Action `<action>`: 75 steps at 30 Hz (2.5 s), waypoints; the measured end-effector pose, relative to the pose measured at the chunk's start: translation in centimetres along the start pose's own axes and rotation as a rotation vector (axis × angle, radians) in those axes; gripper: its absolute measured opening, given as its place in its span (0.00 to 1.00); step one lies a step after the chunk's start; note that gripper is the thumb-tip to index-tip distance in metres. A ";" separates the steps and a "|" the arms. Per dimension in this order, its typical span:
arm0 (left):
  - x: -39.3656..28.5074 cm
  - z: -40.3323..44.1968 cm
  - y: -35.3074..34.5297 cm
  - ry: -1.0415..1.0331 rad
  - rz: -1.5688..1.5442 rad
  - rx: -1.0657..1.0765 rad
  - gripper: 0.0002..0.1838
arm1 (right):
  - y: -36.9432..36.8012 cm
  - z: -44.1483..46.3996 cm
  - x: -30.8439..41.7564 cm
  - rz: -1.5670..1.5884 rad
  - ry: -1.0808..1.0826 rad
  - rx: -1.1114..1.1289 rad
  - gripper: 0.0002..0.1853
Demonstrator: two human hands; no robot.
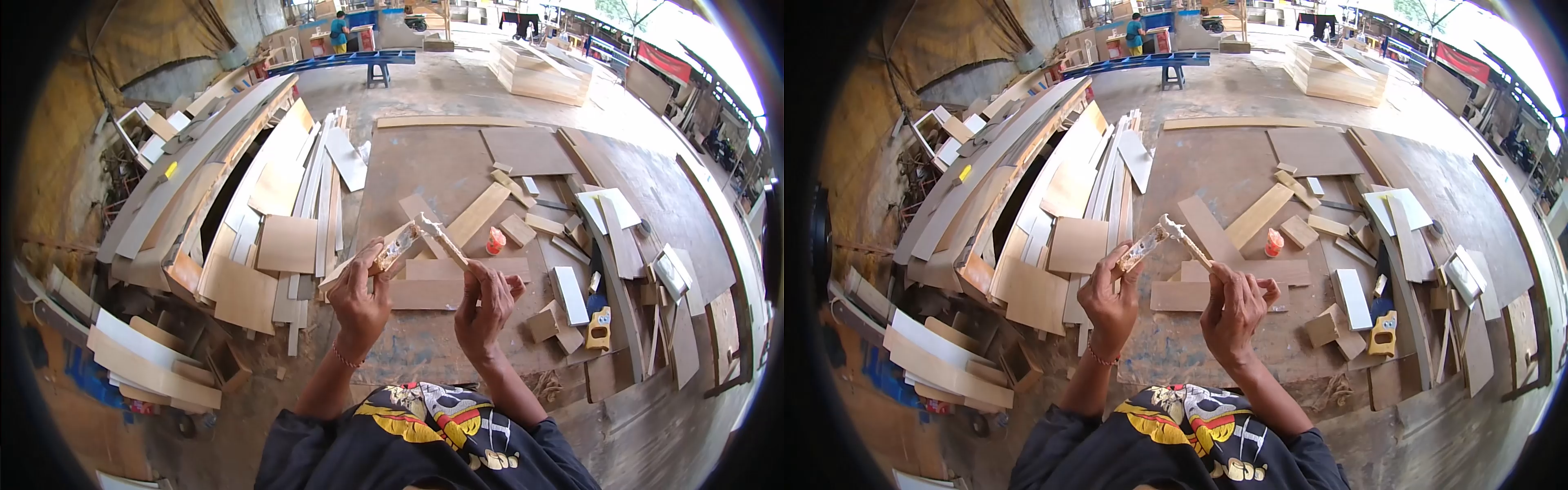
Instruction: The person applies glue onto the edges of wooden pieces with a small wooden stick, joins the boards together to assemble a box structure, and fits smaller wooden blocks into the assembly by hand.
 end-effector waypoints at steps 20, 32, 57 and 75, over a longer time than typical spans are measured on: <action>0.3 0.1 -0.2 0.043 -0.037 -0.002 0.13 | -0.1 -0.1 -0.8 0.004 -0.037 0.001 0.07; 0.8 0.3 -0.6 0.028 0.014 0.026 0.13 | -0.9 -0.7 0.1 0.028 -0.019 0.081 0.07; 1.9 -0.3 -1.3 0.073 -0.048 0.060 0.13 | 0.0 -1.1 2.7 0.024 0.076 0.147 0.10; 2.2 -0.7 -1.2 0.127 -0.107 0.051 0.14 | 0.1 -1.7 1.8 0.101 0.052 0.070 0.14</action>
Point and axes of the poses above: each hand's wrist, its own z-axis towards the middle knuckle, its own y-axis out of the back of the hand, x = y × z, the point moved 7 cm from there along z, towards the middle knuckle, and after that the axes turned 4 degrees about -x, right-handed, at the moved point
